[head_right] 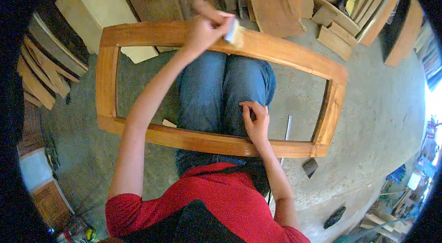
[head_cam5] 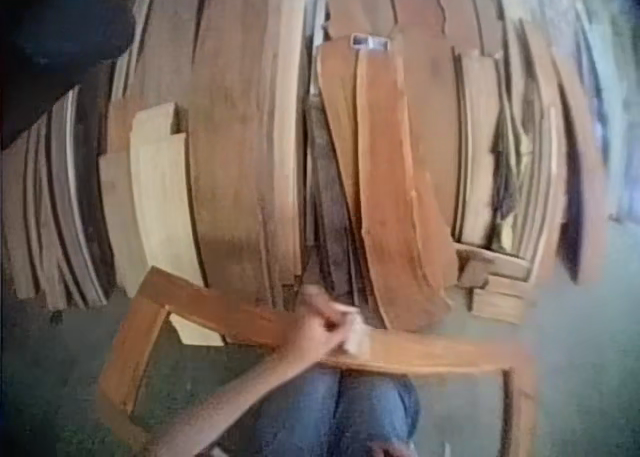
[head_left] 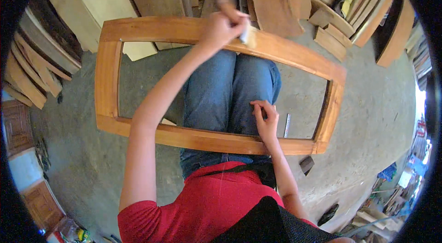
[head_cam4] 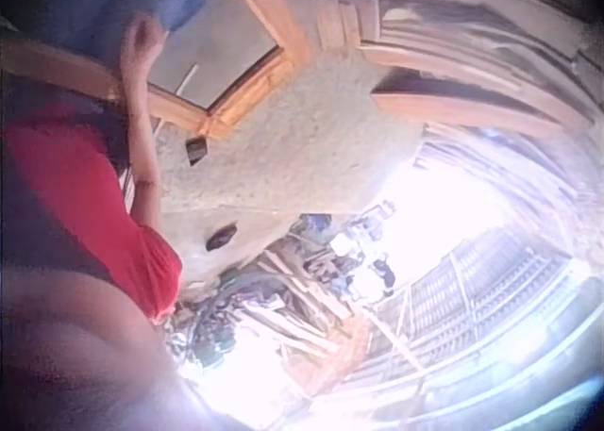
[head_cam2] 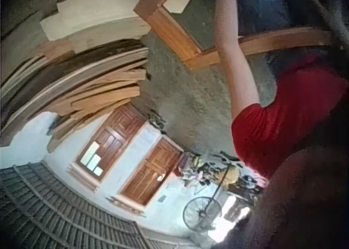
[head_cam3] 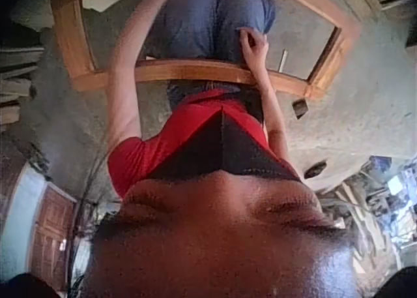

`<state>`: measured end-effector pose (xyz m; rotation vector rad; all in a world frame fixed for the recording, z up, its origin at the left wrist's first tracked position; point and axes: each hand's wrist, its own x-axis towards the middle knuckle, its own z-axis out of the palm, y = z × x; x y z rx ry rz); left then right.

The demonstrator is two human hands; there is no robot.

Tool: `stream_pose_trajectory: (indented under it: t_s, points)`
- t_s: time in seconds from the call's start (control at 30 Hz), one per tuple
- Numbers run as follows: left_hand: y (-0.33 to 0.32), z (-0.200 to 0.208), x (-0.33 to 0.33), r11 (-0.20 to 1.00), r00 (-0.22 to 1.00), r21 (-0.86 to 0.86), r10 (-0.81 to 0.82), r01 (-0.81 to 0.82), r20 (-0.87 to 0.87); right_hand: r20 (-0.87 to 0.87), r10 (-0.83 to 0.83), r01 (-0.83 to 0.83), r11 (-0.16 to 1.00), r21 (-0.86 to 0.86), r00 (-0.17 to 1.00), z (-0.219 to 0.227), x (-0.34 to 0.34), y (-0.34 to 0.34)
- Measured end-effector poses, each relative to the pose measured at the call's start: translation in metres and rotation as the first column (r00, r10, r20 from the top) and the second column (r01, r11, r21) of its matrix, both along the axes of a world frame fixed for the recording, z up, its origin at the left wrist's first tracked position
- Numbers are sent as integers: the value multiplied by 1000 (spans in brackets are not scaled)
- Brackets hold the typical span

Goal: Sanding, staining, and measuring a wooden frame while sitting in a workshop.

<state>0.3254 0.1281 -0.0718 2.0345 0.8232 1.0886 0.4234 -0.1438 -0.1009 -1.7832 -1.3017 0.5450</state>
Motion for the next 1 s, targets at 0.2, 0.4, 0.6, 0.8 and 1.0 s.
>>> stream_pose_trajectory:
  t_s: [0.2,0.4,0.6,0.8,1.0]
  points:
    - [11,13,-132,980,981,-119,171,-160,93,56,-17,15,1000,20,998,2,6,-1]
    - [25,29,-234,827,833,174,551,-535,-59,72,-43,40,998,40,997,1,1,0]
    - [13,42,-187,782,746,462,586,-418,-317,91,-53,48,997,62,994,-1,1,1]
    - [-14,12,-57,838,755,546,347,18,-557,91,-47,39,996,85,995,-1,2,2]
    - [-61,4,46,814,832,480,-6,326,-554,58,-76,72,996,57,995,-2,3,1]
